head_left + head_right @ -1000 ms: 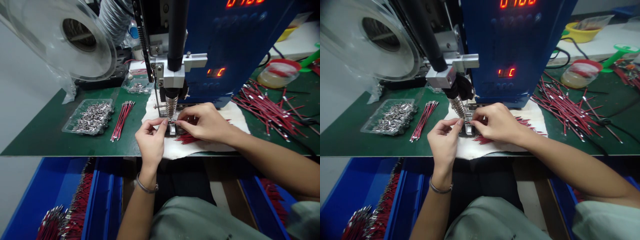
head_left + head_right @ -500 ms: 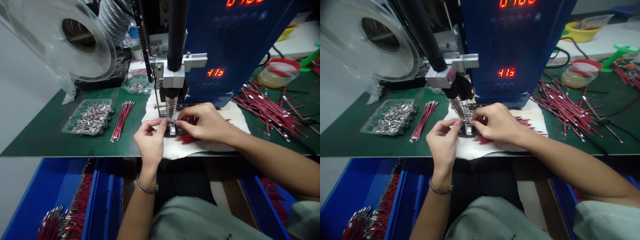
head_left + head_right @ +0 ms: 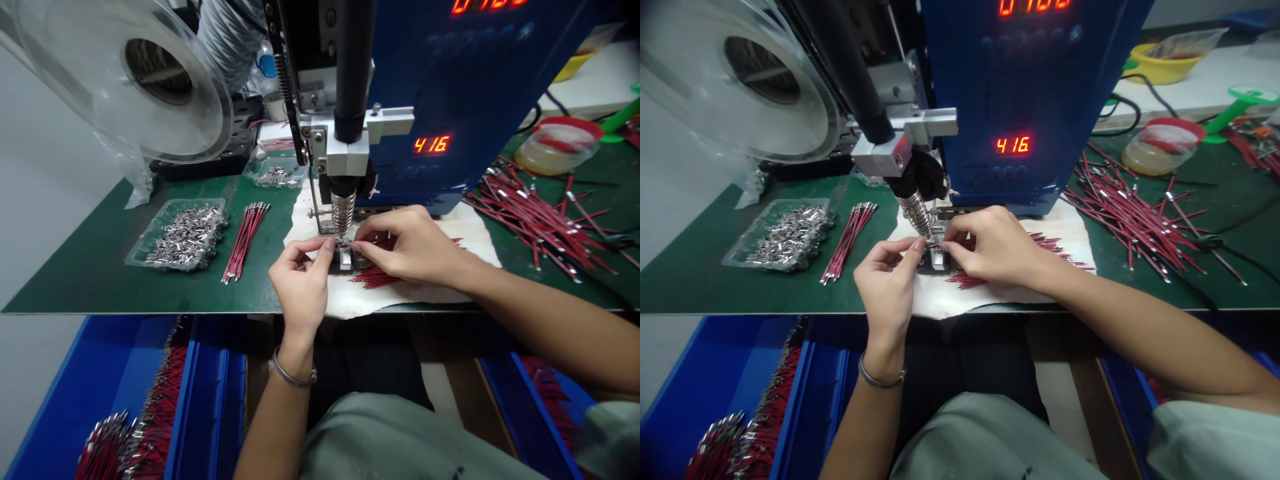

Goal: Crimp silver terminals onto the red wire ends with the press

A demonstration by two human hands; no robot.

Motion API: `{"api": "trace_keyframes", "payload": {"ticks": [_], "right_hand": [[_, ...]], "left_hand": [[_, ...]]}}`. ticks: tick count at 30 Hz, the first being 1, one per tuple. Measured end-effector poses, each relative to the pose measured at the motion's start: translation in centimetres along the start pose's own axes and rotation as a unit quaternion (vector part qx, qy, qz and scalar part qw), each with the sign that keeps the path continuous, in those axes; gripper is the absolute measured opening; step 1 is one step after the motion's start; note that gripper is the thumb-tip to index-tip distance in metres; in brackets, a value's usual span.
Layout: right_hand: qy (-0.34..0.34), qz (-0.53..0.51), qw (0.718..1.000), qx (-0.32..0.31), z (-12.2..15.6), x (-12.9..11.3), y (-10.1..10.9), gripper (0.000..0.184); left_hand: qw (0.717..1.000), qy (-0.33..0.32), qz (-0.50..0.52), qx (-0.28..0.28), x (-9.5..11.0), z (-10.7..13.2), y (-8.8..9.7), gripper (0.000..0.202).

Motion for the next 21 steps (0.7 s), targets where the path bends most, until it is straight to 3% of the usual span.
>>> {"api": "trace_keyframes", "payload": {"ticks": [21], "right_hand": [[0.0,-0.001,1.0,0.001,-0.13,0.01,0.07,0.013]], "left_hand": [[1.0,0.013,-0.01,-0.006,-0.24,-0.12,-0.06,0.016]]}}
Point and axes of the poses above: each hand's wrist, its own z-axis away from the middle knuckle, its own y-axis out of the back of the hand, x = y × z, the point moved 9 cm from there along -z, towards the middle knuckle, and after that the axes turned 10 degrees about -z, right-handed, at the moved point
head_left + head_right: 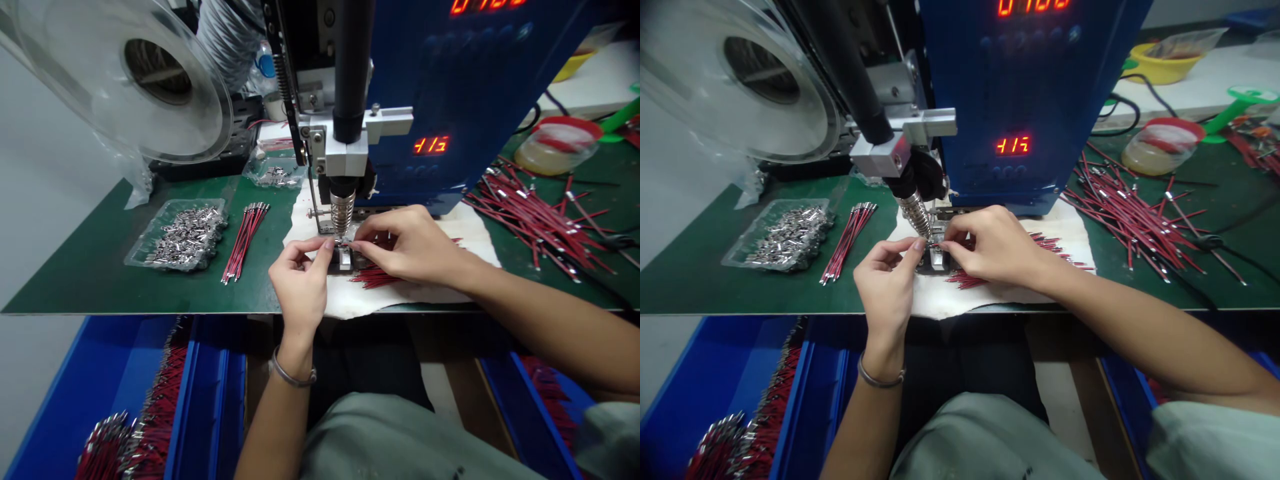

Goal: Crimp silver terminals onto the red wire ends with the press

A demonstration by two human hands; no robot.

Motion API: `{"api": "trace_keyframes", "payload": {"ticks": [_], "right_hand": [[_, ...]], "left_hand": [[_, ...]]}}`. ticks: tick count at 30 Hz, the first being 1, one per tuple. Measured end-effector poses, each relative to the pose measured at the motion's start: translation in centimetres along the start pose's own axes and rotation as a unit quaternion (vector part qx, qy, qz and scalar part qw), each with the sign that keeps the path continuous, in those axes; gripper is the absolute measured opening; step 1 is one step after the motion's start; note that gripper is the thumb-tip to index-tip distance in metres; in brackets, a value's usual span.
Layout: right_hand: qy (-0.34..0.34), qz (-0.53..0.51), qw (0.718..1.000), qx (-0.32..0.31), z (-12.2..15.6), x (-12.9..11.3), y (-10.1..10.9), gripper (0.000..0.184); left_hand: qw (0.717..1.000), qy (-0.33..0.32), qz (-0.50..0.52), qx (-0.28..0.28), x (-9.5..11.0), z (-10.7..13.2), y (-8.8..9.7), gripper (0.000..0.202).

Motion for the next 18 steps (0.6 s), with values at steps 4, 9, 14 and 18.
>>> {"api": "trace_keyframes", "payload": {"ticks": [4,9,14,18], "right_hand": [[0.001,0.0,1.0,0.001,0.03,-0.11,-0.03,0.013],[-0.004,-0.004,1.0,-0.005,-0.02,-0.05,-0.13,0.013],[-0.006,-0.001,1.0,-0.008,-0.07,0.0,-0.09,0.013],[-0.001,0.0,1.0,-0.005,-0.08,-0.15,-0.1,0.014]], "left_hand": [[1.0,0.001,0.004,0.0,-0.05,-0.04,0.05,0.015],[1.0,0.004,-0.001,0.002,0.11,-0.08,0.01,0.014],[1.0,0.003,-0.004,-0.001,0.23,0.0,-0.07,0.014],[1.0,0.006,0.0,-0.001,0.16,0.03,-0.07,0.013]]}}
Point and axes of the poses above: each hand's wrist, its own z-axis away from the middle knuckle, its own y-axis out of the back of the hand, x = y × z, the point moved 9 cm from there along -z, towards the middle knuckle, and after that the axes turned 10 degrees about -z, right-handed, at the moved point
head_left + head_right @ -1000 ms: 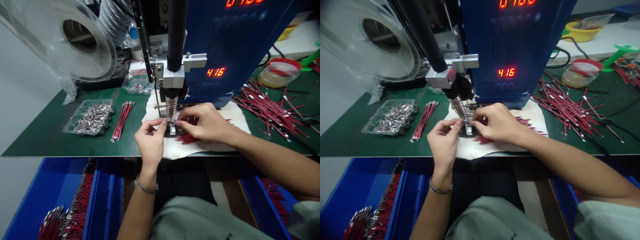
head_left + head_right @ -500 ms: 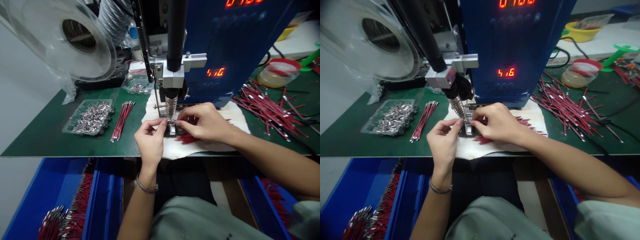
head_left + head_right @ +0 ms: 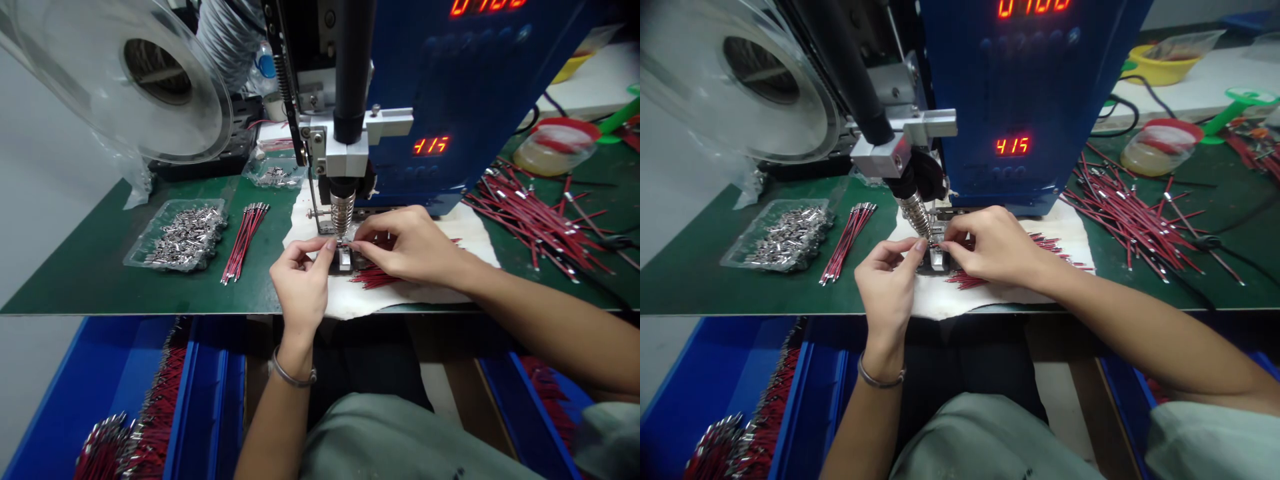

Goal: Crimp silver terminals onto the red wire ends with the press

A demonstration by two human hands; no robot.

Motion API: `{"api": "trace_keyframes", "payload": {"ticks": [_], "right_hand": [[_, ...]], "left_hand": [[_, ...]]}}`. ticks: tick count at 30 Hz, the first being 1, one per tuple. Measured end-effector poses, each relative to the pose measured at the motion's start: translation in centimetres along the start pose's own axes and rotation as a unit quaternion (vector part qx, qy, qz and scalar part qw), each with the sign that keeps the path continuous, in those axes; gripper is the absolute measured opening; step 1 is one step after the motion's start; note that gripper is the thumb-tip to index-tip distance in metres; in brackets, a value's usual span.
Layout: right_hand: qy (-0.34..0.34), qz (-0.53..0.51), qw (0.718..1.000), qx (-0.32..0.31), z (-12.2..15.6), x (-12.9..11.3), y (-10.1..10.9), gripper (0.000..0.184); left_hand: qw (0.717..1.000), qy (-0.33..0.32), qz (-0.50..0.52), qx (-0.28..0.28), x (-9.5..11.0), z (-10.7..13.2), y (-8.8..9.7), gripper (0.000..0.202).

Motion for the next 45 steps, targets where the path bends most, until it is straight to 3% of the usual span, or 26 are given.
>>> {"api": "trace_keyframes", "payload": {"ticks": [45], "right_hand": [[0.001,0.004,1.0,0.002,-0.03,0.09,-0.04,0.013]], "left_hand": [[1.0,-0.001,0.001,0.0,-0.1,0.19,0.06,0.014]]}}
Point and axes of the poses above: each hand's wrist, its own z-axis away from the middle knuckle, its own y-axis out of the back of the hand, x = y × z, the point moved 9 cm from there along -z, towards the middle knuckle, and after that the axes turned 10 degrees about -z, right-handed, at the moved point
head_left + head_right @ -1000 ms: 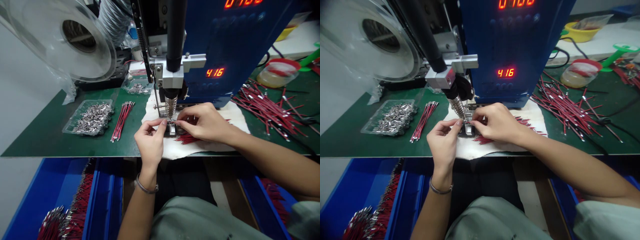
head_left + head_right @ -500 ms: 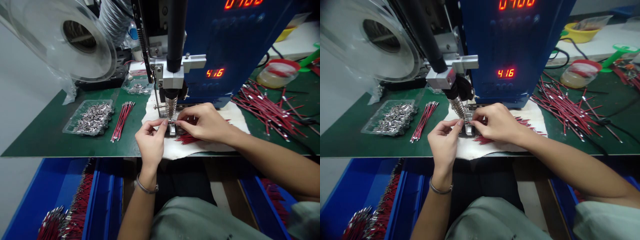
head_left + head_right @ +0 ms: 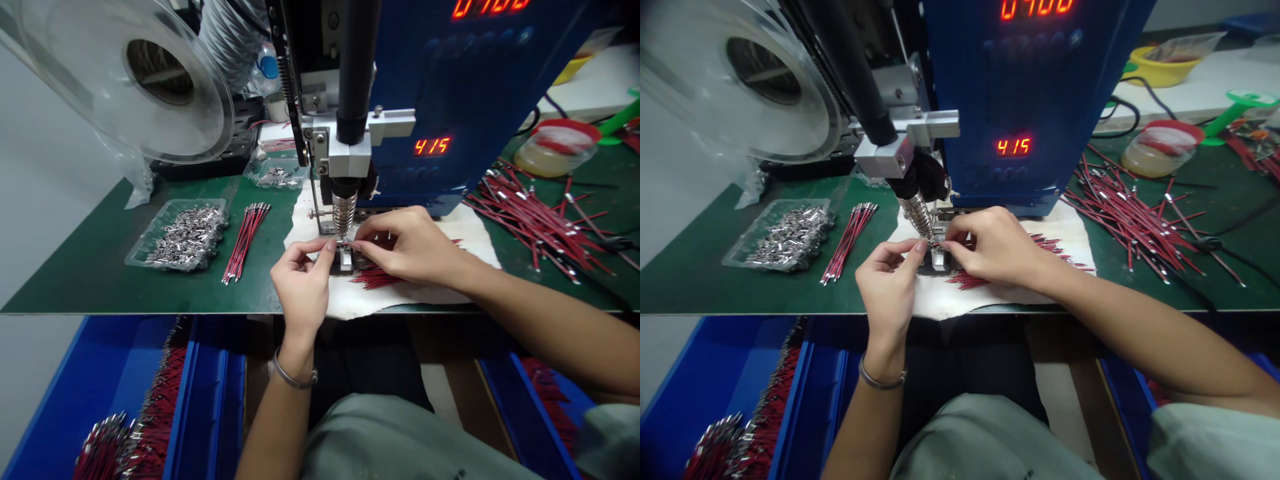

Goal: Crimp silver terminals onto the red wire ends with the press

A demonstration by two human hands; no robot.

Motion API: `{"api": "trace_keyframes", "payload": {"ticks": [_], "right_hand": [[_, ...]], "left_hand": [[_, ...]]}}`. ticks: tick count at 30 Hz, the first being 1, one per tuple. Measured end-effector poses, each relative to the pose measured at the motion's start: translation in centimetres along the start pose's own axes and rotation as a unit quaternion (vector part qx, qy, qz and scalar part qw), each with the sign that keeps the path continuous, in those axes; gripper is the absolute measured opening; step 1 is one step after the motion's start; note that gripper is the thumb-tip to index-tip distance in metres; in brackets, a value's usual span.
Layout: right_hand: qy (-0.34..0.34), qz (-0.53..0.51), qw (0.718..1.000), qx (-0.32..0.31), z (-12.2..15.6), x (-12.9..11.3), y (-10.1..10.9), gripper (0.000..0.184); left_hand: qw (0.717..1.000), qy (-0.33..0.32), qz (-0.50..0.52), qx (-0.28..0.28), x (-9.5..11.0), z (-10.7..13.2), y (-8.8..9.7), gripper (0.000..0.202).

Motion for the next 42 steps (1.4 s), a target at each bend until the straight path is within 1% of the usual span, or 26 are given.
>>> {"api": "trace_keyframes", "payload": {"ticks": [7,15,28,42], "right_hand": [[-0.001,-0.001,1.0,-0.003,0.03,-0.03,0.0,0.013],[0.001,-0.002,1.0,0.003,-0.01,0.03,0.05,0.012],[-0.001,-0.001,1.0,0.004,0.17,0.08,0.17,0.012],[0.001,0.008,1.0,0.002,0.07,0.16,-0.02,0.013]], "left_hand": [[1.0,0.0,-0.009,0.005,0.12,-0.12,0.13,0.013],[1.0,-0.004,-0.011,-0.003,0.35,-0.17,0.0,0.015],[1.0,0.011,-0.009,-0.006,-0.22,-0.07,-0.09,0.018],[1.0,0.004,0.001,-0.005,0.06,-0.17,-0.23,0.018]]}}
Point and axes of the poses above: each hand's wrist, its own z-axis away from the middle knuckle, its own y-axis out of the back of the hand, x = y × z, the point moved 9 cm from there along -z, towards the middle knuckle, and after that the axes turned 10 degrees about -z, right-handed, at the moved point
